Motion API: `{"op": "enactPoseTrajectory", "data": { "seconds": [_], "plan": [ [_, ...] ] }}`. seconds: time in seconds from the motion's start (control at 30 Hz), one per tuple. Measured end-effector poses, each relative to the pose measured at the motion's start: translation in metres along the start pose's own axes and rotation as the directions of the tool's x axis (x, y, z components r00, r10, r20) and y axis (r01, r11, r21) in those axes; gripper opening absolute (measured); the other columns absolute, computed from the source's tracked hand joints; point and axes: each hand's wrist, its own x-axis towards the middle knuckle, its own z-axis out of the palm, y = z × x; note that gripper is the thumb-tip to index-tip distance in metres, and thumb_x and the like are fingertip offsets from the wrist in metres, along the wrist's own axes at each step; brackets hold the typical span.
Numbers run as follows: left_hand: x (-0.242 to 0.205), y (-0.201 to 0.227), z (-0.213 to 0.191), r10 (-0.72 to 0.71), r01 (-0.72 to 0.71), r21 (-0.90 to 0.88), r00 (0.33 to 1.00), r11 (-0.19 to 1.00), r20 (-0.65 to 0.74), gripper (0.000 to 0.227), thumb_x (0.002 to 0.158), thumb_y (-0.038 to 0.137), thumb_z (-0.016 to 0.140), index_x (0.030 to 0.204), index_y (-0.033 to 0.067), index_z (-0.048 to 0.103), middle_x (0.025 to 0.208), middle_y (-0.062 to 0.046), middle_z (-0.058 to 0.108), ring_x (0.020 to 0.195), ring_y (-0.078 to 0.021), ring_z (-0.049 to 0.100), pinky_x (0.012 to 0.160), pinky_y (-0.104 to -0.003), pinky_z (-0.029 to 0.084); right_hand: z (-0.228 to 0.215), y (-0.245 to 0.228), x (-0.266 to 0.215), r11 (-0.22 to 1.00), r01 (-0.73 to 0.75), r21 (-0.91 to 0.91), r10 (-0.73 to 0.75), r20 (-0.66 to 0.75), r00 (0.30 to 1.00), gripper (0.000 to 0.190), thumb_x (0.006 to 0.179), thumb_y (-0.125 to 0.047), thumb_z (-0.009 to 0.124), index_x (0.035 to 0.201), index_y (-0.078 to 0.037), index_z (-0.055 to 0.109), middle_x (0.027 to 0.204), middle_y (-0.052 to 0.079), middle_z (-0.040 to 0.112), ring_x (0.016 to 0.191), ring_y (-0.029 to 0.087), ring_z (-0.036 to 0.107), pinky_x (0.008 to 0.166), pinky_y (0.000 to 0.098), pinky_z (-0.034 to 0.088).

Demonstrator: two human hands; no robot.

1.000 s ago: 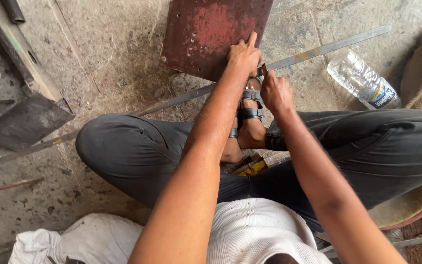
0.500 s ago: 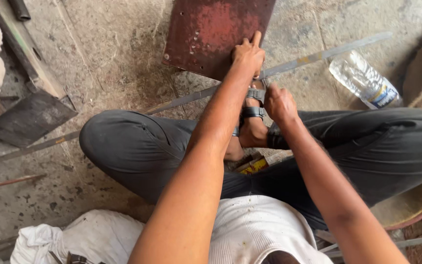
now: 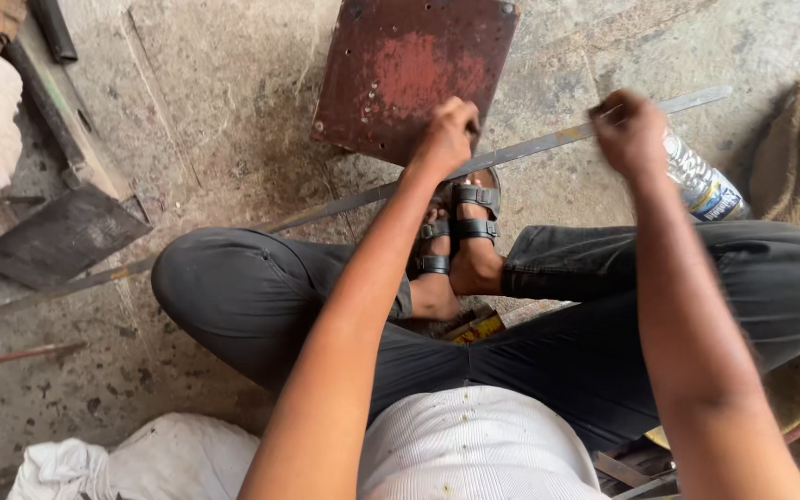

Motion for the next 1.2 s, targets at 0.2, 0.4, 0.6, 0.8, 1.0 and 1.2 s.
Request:
{"op": "enactPoseTrajectory", "data": {
  "seconds": [0.2,0.4,0.6,0.8,1.0,1.2],
  "plan": [
    [-0.089,-0.017,-0.01,-0.256,-0.082,-0.564,0.831,0.822,-0.494,0.02,0.094,0.015,0.071,0.11,0.0051,0.065,0.1,-0.009,0.073,0.091,-0.0201,0.072,0.079,-0.033,0.058,-0.004,0.088,0.039,0.978,-0.197,-0.075,0.148,-0.421,0.895,0.035,0.097,-0.027,0.088,0.107,-0.001,0.066,0.104,0.017,0.068,0.093,0.028,0.065,0.081,0.0432,0.052],
    [-0.089,-0.02,-0.005,-0.407,0.149,-0.457,0.735,0.877,-0.541,0.018,0.097,0.021,0.068,0.103,0.0049,0.062,0.091,-0.008,0.071,0.08,-0.0196,0.07,0.068,-0.035,0.058,0.024,0.144,0.048,0.946,-0.168,0.277,0.293,-0.51,0.809,0.045,0.09,-0.028,0.086,0.112,-0.003,0.057,0.107,0.012,0.067,0.096,0.025,0.066,0.087,0.0402,0.058],
    [-0.102,-0.051,-0.019,-0.267,0.324,-0.101,0.524,0.941,-0.809,0.017,0.105,0.022,0.057,0.112,0.0057,0.053,0.093,-0.016,0.066,0.079,-0.0358,0.067,0.063,-0.047,0.05,0.025,0.151,0.048,0.437,-0.392,0.81,0.66,0.007,0.751,0.033,0.094,-0.024,0.083,0.116,-0.007,0.067,0.094,0.007,0.074,0.059,0.01,0.051,0.048,0.0261,0.043],
    [-0.109,-0.083,-0.018,-0.234,0.338,-0.063,0.496,0.939,-0.836,0.02,0.107,0.025,0.052,0.114,0.0067,0.051,0.093,-0.02,0.066,0.081,-0.0431,0.066,0.065,-0.051,0.05,0.022,0.125,0.049,0.274,-0.26,0.926,0.632,0.031,0.775,0.023,0.099,-0.018,0.079,0.109,-0.005,0.062,0.091,0.007,0.073,0.053,0.007,0.051,0.042,0.0216,0.04],
    [-0.114,-0.128,-0.034,-0.345,0.515,-0.099,0.407,0.852,-0.846,0.016,0.108,0.023,0.051,0.116,0.0103,0.049,0.093,-0.018,0.07,0.077,-0.0404,0.071,0.058,-0.05,0.052,0.037,0.098,0.033,0.287,-0.367,0.885,0.463,0.207,0.862,0.02,0.102,-0.02,0.075,0.106,-0.006,0.061,0.094,0.006,0.071,0.053,0.005,0.044,0.043,0.0207,0.035],
    [-0.119,-0.125,-0.064,-0.435,0.357,-0.343,0.22,0.869,-0.873,0.022,0.108,0.029,0.045,0.117,0.0094,0.046,0.099,-0.014,0.071,0.083,-0.0256,0.075,0.062,-0.037,0.061,0.045,0.072,0.021,0.377,-0.544,0.75,0.432,0.378,0.819,0.029,0.106,-0.037,0.07,0.099,-0.009,0.066,0.076,-0.001,0.051,0.052,0.005,0.042,0.043,0.0215,0.033]
  ]
}}
